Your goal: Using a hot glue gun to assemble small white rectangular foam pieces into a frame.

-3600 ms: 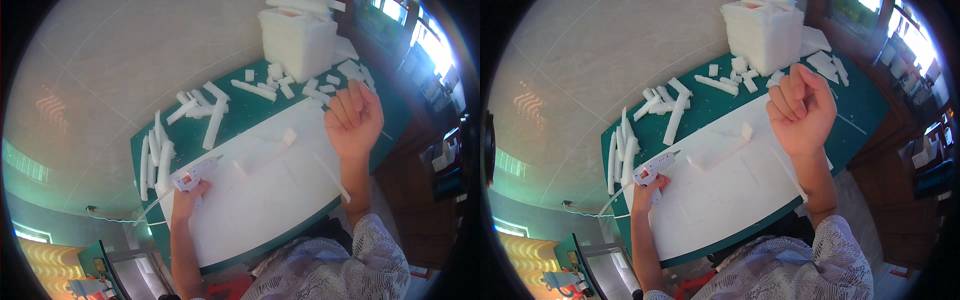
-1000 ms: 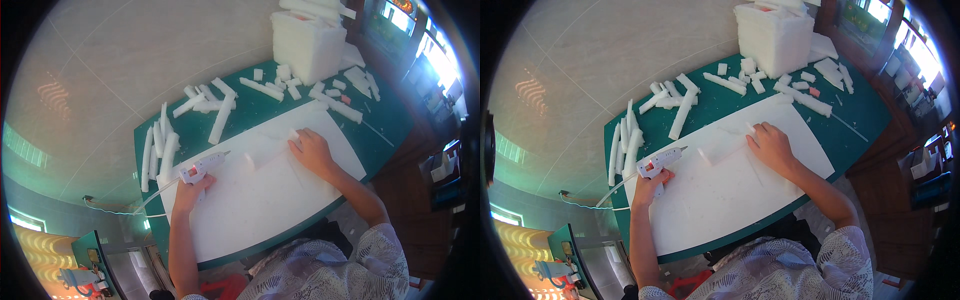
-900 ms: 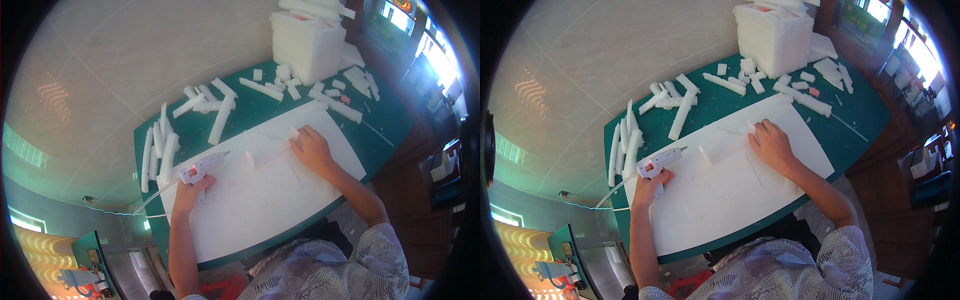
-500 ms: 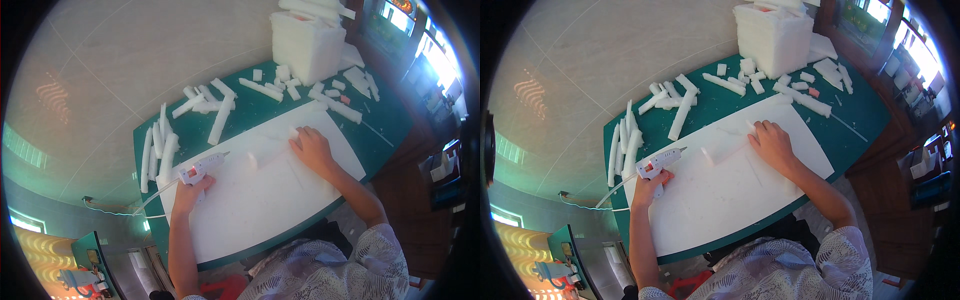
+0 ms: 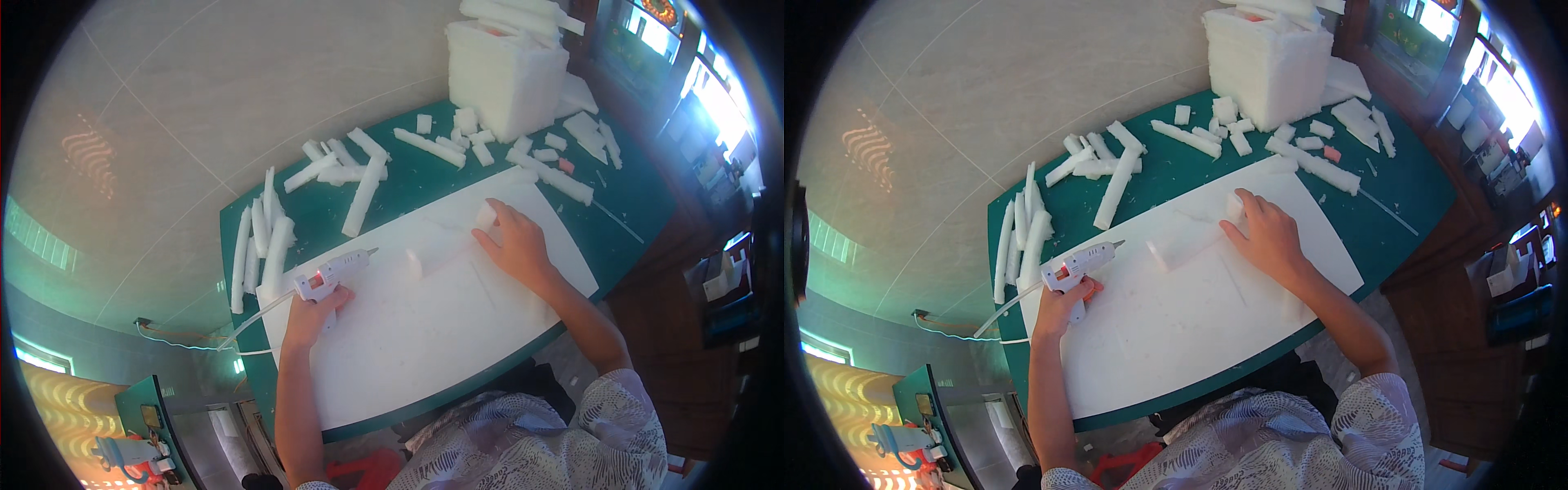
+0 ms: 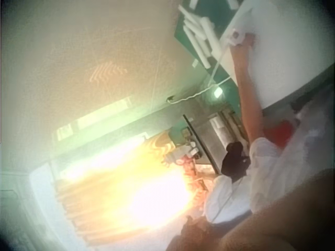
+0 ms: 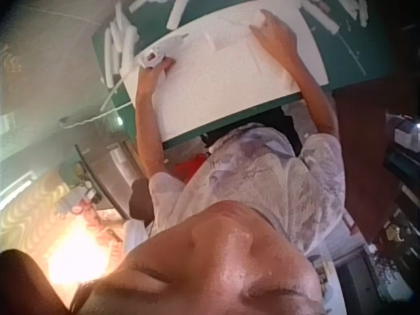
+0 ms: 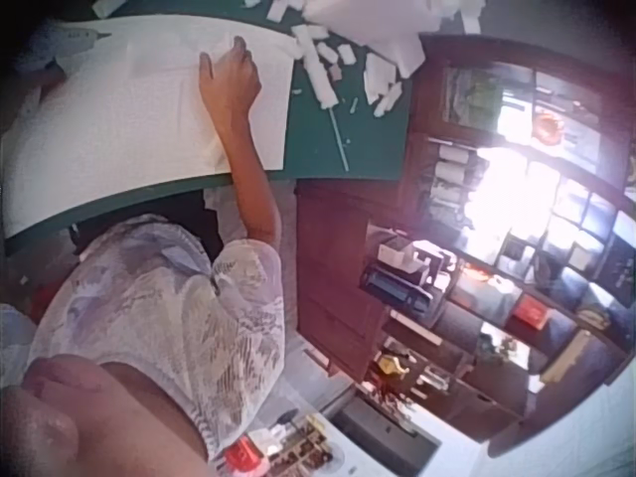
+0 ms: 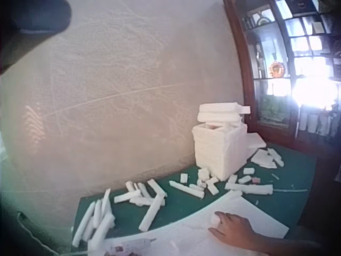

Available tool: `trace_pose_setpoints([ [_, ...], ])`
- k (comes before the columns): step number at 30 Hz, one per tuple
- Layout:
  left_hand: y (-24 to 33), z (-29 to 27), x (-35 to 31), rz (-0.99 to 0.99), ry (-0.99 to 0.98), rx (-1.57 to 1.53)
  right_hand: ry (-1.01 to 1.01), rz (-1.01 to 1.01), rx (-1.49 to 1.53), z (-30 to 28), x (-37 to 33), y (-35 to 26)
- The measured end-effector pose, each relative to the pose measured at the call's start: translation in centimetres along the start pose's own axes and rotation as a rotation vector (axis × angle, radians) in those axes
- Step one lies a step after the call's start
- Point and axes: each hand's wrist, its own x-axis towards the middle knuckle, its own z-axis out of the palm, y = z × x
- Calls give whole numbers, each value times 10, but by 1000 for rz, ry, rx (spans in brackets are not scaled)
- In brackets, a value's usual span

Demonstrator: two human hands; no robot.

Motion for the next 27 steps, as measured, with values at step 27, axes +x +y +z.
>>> trace_pose_setpoints([
  [27,3,-3,-5,16,24,-33,-444,-617,-377,-91,-56,46],
])
